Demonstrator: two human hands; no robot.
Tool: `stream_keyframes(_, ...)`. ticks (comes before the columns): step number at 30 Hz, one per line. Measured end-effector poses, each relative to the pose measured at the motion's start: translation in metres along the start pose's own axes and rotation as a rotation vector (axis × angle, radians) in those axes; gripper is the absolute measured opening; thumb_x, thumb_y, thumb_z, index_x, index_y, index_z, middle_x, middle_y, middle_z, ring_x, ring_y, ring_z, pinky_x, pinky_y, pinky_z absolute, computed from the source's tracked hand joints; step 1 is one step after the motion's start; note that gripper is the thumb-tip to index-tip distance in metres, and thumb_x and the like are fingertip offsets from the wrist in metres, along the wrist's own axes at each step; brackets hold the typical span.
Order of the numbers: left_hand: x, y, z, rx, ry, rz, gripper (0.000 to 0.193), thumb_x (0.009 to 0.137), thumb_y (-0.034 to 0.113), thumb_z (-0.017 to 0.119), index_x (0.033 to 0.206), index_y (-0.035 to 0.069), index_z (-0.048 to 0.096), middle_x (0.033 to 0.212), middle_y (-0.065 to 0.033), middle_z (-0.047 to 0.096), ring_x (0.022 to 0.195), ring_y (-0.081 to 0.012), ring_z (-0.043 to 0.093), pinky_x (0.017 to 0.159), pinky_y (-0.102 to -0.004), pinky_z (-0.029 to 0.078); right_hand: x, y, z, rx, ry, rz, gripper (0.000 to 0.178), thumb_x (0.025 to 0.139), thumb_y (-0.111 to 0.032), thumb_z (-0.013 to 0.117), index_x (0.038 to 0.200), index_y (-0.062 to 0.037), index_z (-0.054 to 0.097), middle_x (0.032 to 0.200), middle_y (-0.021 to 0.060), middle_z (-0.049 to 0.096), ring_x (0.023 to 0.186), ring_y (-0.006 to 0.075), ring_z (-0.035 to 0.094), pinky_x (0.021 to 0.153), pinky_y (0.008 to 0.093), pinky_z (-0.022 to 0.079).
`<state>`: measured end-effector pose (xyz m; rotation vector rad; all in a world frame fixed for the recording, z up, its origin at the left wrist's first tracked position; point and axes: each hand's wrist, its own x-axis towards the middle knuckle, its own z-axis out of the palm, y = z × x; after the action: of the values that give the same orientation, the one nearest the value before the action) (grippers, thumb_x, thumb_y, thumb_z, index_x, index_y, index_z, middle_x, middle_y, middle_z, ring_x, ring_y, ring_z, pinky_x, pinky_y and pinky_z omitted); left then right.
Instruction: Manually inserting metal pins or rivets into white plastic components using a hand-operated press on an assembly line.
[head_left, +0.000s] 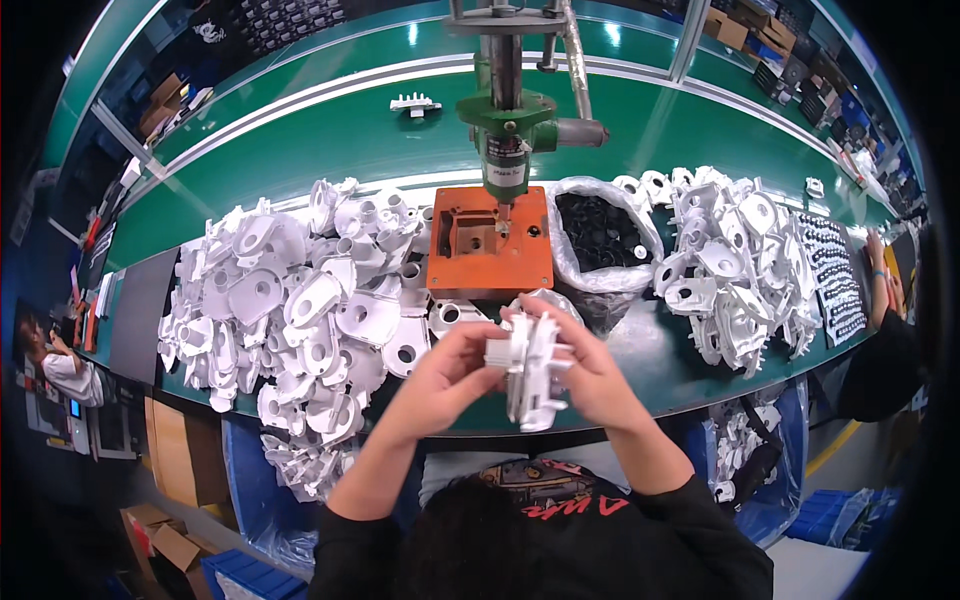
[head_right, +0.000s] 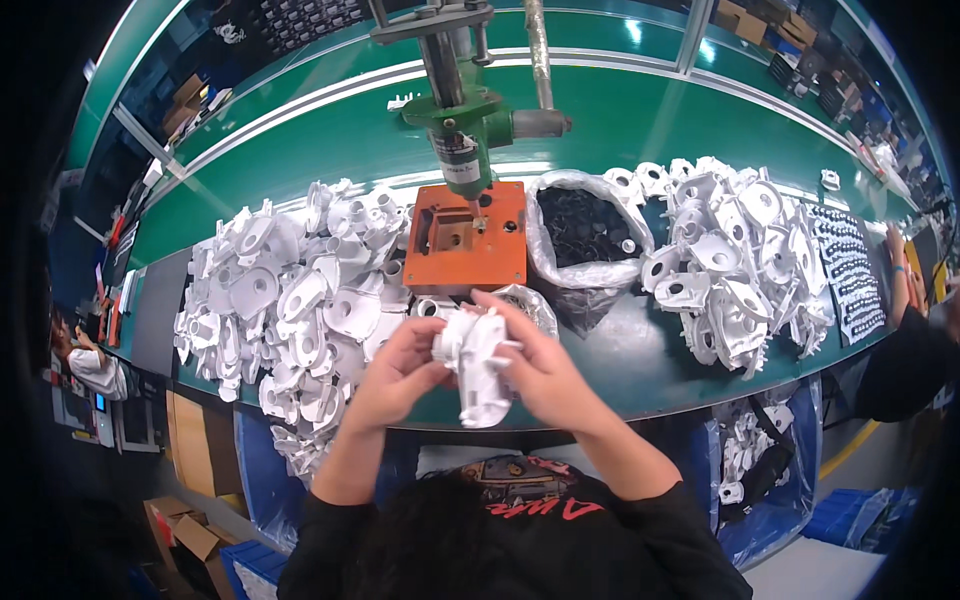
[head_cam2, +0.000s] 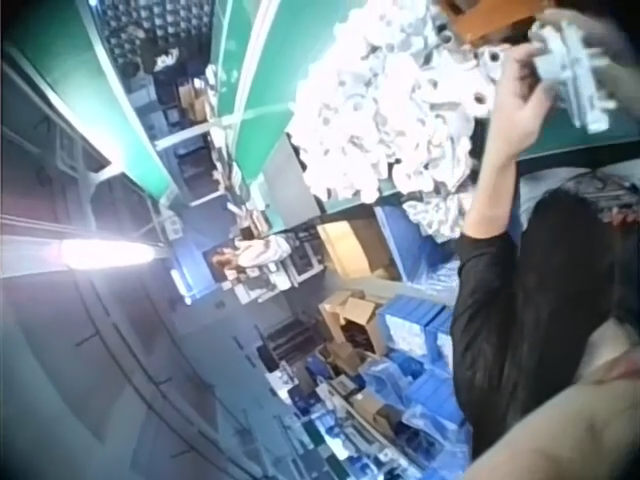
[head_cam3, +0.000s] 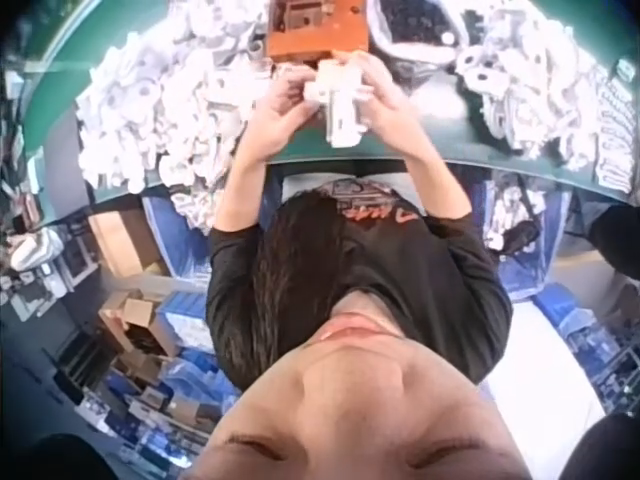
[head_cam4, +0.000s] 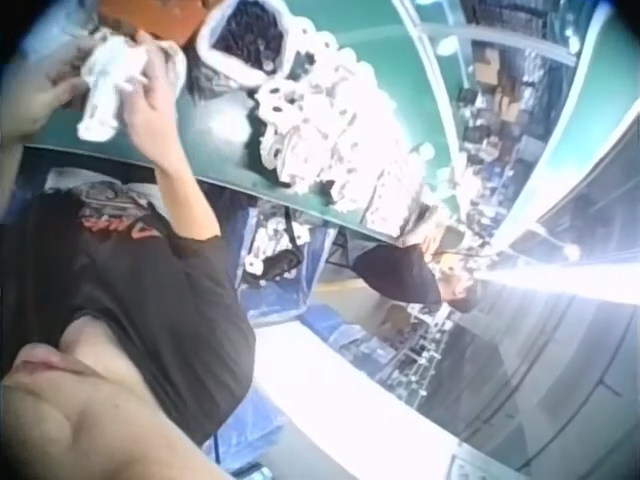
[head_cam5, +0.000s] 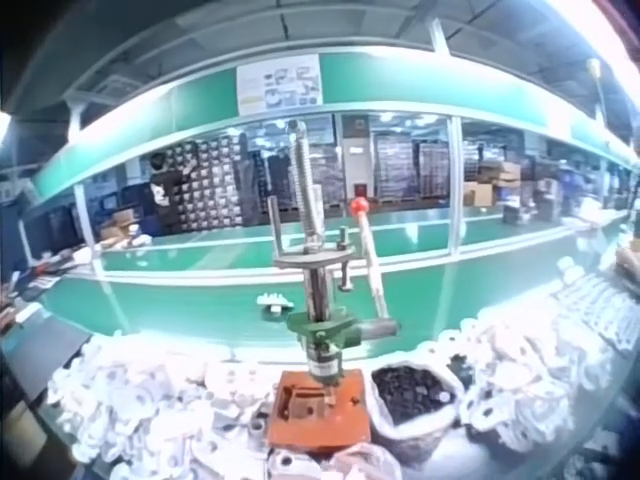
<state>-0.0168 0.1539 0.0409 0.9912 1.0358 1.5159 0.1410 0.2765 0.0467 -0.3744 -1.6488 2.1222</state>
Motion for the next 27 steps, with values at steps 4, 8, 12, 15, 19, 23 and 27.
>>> stream_keyframes(4, 0.000, -0.017, 0.010, -0.120, 0.022, 0.034, 0.039, 0.093, 0.012, 0.055, 0.127, 0.001, 0.041, 0.107, -0.0068, 0.056, 0.084, -0.0133, 0.056, 0.074, -0.0284, 0.047, -0.007, 0.009, -0.002, -0.028, -0.093, 0.085, 0.061, 0.091, -0.013, 0.047, 0.145, -0.0045, 0.021, 0.118, 0.0115, 0.054, 0.108, 0.0201, 0.055, 0.092, 0.0329, 0.044)
stream_keyframes(8, -0.005, -0.027, 0.010, -0.240, 0.051, -0.008, 0.039, 0.093, 0.014, 0.056, 0.127, -0.001, 0.042, 0.105, -0.0068, 0.057, 0.083, -0.0132, 0.057, 0.071, -0.0287, 0.048, -0.012, 0.000, -0.005, -0.128, -0.136, 0.023, 0.054, 0.091, -0.002, 0.038, 0.144, -0.0043, 0.025, 0.127, 0.0114, 0.048, 0.115, 0.0167, 0.048, 0.095, 0.0298, 0.039)
stream_keyframes(12, -0.004, -0.023, 0.013, -0.217, 0.073, -0.008, 0.038, 0.094, 0.014, 0.055, 0.126, -0.001, 0.043, 0.105, -0.0066, 0.057, 0.083, -0.0130, 0.057, 0.071, -0.0283, 0.048, -0.014, 0.000, -0.006, -0.100, -0.121, 0.083, 0.053, 0.092, -0.002, 0.039, 0.144, -0.0045, 0.026, 0.127, 0.0124, 0.049, 0.113, 0.0174, 0.050, 0.096, 0.0299, 0.040)
stream_keyframes(15, -0.004, -0.027, 0.012, -0.185, 0.084, 0.001, 0.037, 0.094, 0.014, 0.054, 0.126, -0.001, 0.043, 0.105, -0.0062, 0.057, 0.085, -0.0127, 0.057, 0.071, -0.0285, 0.048, -0.012, -0.001, -0.005, -0.106, -0.036, 0.061, 0.053, 0.093, -0.005, 0.042, 0.144, -0.0044, 0.026, 0.127, 0.0120, 0.049, 0.113, 0.0172, 0.051, 0.095, 0.0301, 0.041)
stream_keyframes(19, -0.007, -0.029, 0.019, -0.175, 0.099, 0.000, 0.037, 0.094, 0.012, 0.054, 0.126, -0.001, 0.044, 0.105, -0.0066, 0.058, 0.089, -0.0121, 0.056, 0.074, -0.0276, 0.047, -0.014, 0.007, -0.005, -0.199, -0.066, 0.087, 0.053, 0.093, -0.006, 0.042, 0.143, -0.0045, 0.027, 0.122, 0.0098, 0.051, 0.108, 0.0155, 0.054, 0.091, 0.0297, 0.044)
stream_keyframes(23, -0.006, -0.031, 0.021, -0.152, 0.102, 0.000, 0.039, 0.093, 0.012, 0.054, 0.128, 0.000, 0.041, 0.105, -0.0073, 0.058, 0.092, -0.0121, 0.055, 0.079, -0.0263, 0.045, -0.015, 0.011, -0.001, -0.197, -0.004, 0.039, 0.041, 0.094, -0.007, 0.044, 0.134, -0.0023, 0.036, 0.114, 0.0073, 0.055, 0.099, 0.0131, 0.055, 0.085, 0.0275, 0.044)
stream_keyframes(27, -0.002, -0.028, 0.034, -0.204, 0.243, 0.012, 0.041, 0.093, 0.010, 0.055, 0.130, 0.002, 0.039, 0.105, -0.0080, 0.058, 0.094, -0.0130, 0.055, 0.081, -0.0257, 0.044, -0.013, 0.009, -0.004, -0.243, 0.045, 0.179, 0.034, 0.093, -0.007, 0.043, 0.126, -0.0004, 0.039, 0.109, 0.0090, 0.057, 0.098, 0.0143, 0.055, 0.085, 0.0291, 0.044)
